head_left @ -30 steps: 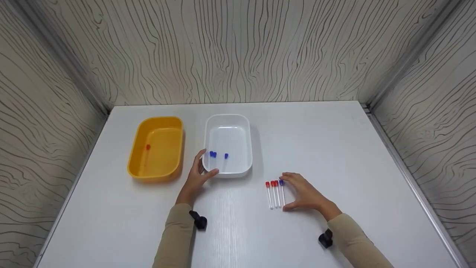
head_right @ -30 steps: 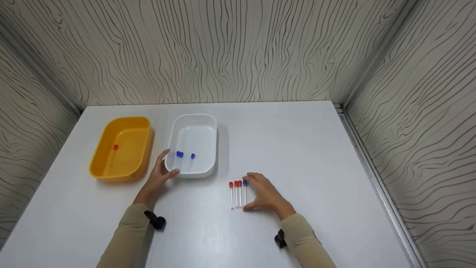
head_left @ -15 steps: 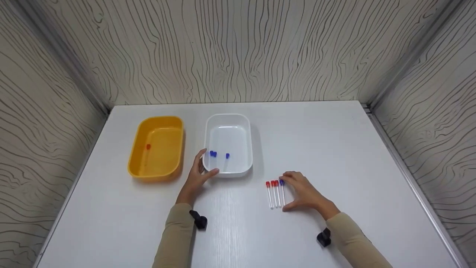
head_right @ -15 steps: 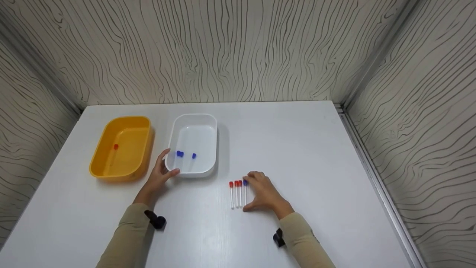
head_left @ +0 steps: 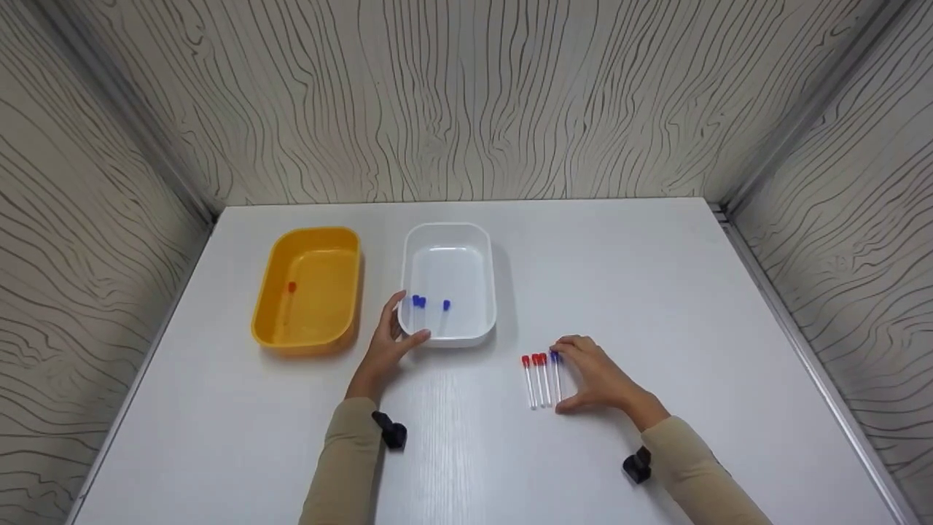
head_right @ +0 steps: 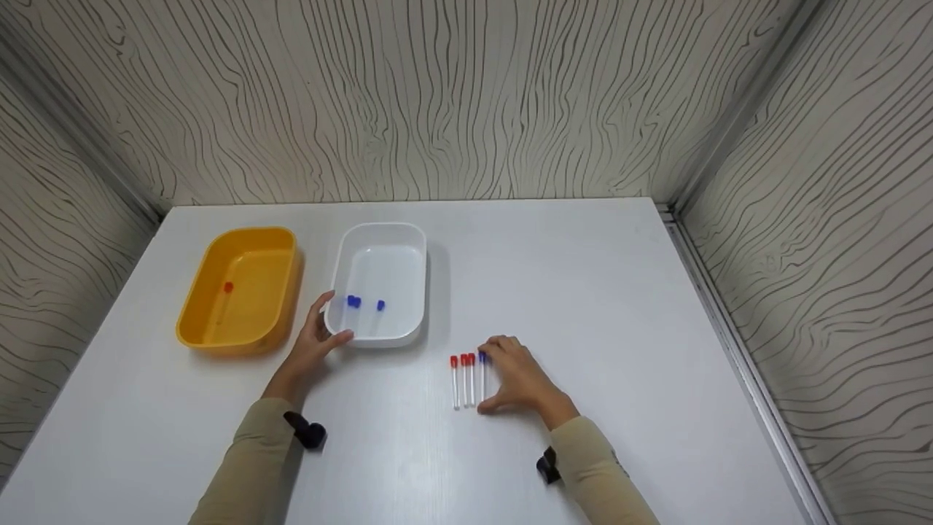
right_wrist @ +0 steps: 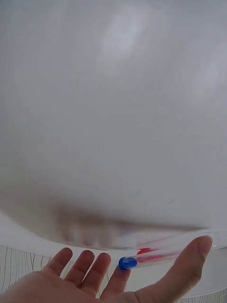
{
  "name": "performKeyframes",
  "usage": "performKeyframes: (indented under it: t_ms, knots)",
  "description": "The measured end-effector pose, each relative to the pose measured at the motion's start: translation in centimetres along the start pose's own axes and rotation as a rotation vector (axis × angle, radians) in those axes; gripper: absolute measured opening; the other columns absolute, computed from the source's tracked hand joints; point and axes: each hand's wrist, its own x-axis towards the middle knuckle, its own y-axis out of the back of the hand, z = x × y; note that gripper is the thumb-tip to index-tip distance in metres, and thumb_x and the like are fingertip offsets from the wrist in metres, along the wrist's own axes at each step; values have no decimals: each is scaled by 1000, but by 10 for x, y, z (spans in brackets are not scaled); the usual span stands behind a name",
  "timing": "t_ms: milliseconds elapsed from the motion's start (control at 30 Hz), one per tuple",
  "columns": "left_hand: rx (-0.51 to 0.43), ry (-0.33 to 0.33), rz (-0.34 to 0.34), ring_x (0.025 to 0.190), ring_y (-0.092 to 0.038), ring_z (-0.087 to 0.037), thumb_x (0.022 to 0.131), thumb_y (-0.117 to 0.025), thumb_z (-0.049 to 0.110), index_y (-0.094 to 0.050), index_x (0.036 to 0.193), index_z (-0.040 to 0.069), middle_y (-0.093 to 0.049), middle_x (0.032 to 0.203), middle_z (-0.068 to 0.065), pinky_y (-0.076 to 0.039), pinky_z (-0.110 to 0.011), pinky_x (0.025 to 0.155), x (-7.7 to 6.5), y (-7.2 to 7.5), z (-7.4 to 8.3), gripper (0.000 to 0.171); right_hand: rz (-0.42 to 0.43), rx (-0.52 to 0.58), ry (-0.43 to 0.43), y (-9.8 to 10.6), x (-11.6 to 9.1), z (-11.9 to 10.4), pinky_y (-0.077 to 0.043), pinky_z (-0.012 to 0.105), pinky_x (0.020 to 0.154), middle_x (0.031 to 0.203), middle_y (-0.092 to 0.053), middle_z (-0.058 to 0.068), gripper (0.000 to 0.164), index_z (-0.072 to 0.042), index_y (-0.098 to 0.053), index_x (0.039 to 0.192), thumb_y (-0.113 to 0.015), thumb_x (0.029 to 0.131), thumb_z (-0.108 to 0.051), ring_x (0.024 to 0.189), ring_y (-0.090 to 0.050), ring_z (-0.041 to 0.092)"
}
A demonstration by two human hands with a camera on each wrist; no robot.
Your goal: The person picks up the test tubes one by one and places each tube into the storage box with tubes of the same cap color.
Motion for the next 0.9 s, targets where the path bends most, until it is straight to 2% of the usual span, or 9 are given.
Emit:
performKeyframes:
  t_ms: [167,300,633,733,900]
  knots:
    - [4,-5,-2,152,-18,-30,79,-79,29,-20,151,32,-18,164,-10,-14,-51,125,0,1,0,92,-4,12,10,4,2,0,-45,50,107,136,-53,12,93,-7,-51,133,-91,57,-41,126,-47,30]
    - [9,18,4,153,-15,-29,80,-78,27,-20,150,36,-16,164,-7,-14,-50,125,0,0,1,91,9,36,16,8,4,-1,-45,50,107,134,-54,11,93,-7,-51,133,-92,56,-39,125,-48,30]
    - [-12,13,-1,152,-20,-29,81,-77,24,-21,150,34,-21,163,-9,-14,-50,125,0,-1,-1,90,9,133,-31,18,10,-10,-45,52,107,137,-53,10,91,-10,-50,134,-92,58,-36,127,-47,30]
    - [-20,24,3,152,-20,-28,82,-76,22,-21,150,35,-22,163,-9,-15,-50,125,0,-1,0,88,20,161,-23,21,13,-13,-45,54,107,137,-53,11,91,-9,-50,134,-92,57,-34,128,-47,31]
    - [-11,15,4,151,-21,-30,83,-75,21,-20,151,31,-22,162,-11,-15,-49,125,-1,-2,4,88,36,188,6,25,20,-17,-45,54,106,137,-52,12,92,-7,-49,135,-92,57,-33,127,-47,31]
